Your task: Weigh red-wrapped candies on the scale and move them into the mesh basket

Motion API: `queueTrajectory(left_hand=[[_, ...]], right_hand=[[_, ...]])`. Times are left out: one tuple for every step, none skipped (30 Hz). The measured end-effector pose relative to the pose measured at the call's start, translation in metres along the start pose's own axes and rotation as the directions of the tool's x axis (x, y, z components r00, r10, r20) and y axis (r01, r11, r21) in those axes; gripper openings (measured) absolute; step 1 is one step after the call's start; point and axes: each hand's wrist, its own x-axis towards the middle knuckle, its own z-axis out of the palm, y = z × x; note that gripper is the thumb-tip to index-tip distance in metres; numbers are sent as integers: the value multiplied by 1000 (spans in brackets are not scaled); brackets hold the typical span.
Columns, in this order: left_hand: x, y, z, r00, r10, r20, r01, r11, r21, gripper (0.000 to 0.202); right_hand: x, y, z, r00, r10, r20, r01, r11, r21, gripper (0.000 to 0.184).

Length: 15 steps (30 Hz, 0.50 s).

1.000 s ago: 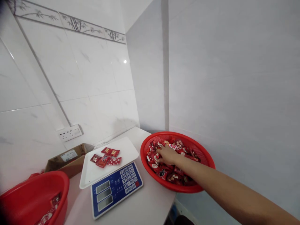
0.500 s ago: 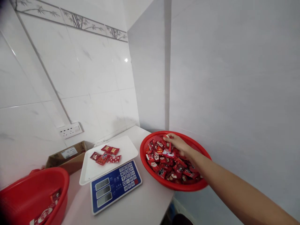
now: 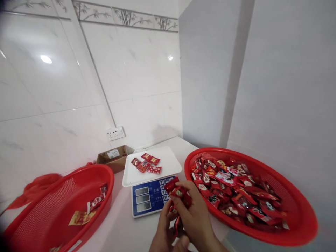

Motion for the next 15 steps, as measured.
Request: queueTrajectory(left_hand=[[0, 1, -3, 999, 33, -34, -32, 999, 43, 94], [-2, 2, -7, 997, 55, -62, -49, 994, 98, 86], [-3, 4, -11, 994, 63, -85, -49, 986, 160, 80], [-5, 5, -15, 992, 66, -105, -41, 973, 226, 77], [-6, 7, -19, 989, 66, -132, -27, 960, 280, 74], [-7, 8, -22, 984, 69, -163, -13, 948, 318, 71], [-8, 8, -24, 978, 81, -191, -11, 940, 341, 70], [-7, 7, -26, 973, 96, -210, -16, 936, 352, 70], [-6, 6, -27, 969, 110, -222, -27, 936, 350, 70], [-5, 4, -28, 968, 122, -221, -42, 941, 336, 71], [-3, 1, -29, 971, 128, -203, -59, 948, 313, 71], [-2, -2, -30, 977, 127, -171, -74, 956, 284, 70], [0, -6, -32, 984, 121, -130, -85, 964, 252, 70], [0, -9, -34, 990, 116, -84, -95, 971, 219, 70], [0, -11, -36, 993, 111, -43, -101, 976, 195, 72]], right_hand=[[-6, 4, 5, 1000, 15, -10, -15, 1000, 5, 27], [-11, 7, 10, 999, 40, -12, -40, 999, 29, 27], [-15, 10, 15, 997, 80, 0, -80, 995, 63, 28], [-19, 13, 19, 992, 126, 17, -127, 987, 101, 29], [-23, 15, 24, 986, 164, 33, -167, 976, 142, 30], [-27, 17, 28, 980, 194, 44, -198, 963, 182, 32], [-31, 18, 32, 975, 218, 45, -222, 951, 217, 34], [-35, 19, 36, 971, 237, 39, -240, 939, 246, 36], [-38, 20, 39, 967, 254, 34, -254, 929, 270, 38], [-40, 21, 42, 963, 269, 30, -266, 920, 289, 39], [-42, 22, 43, 958, 284, 32, -280, 911, 305, 40], [-43, 22, 44, 954, 298, 35, -293, 901, 320, 42], [-42, 22, 45, 948, 315, 41, -311, 889, 337, 43], [-41, 23, 44, 939, 339, 61, -338, 871, 356, 45], [-39, 23, 44, 924, 370, 94, -377, 846, 377, 46]])
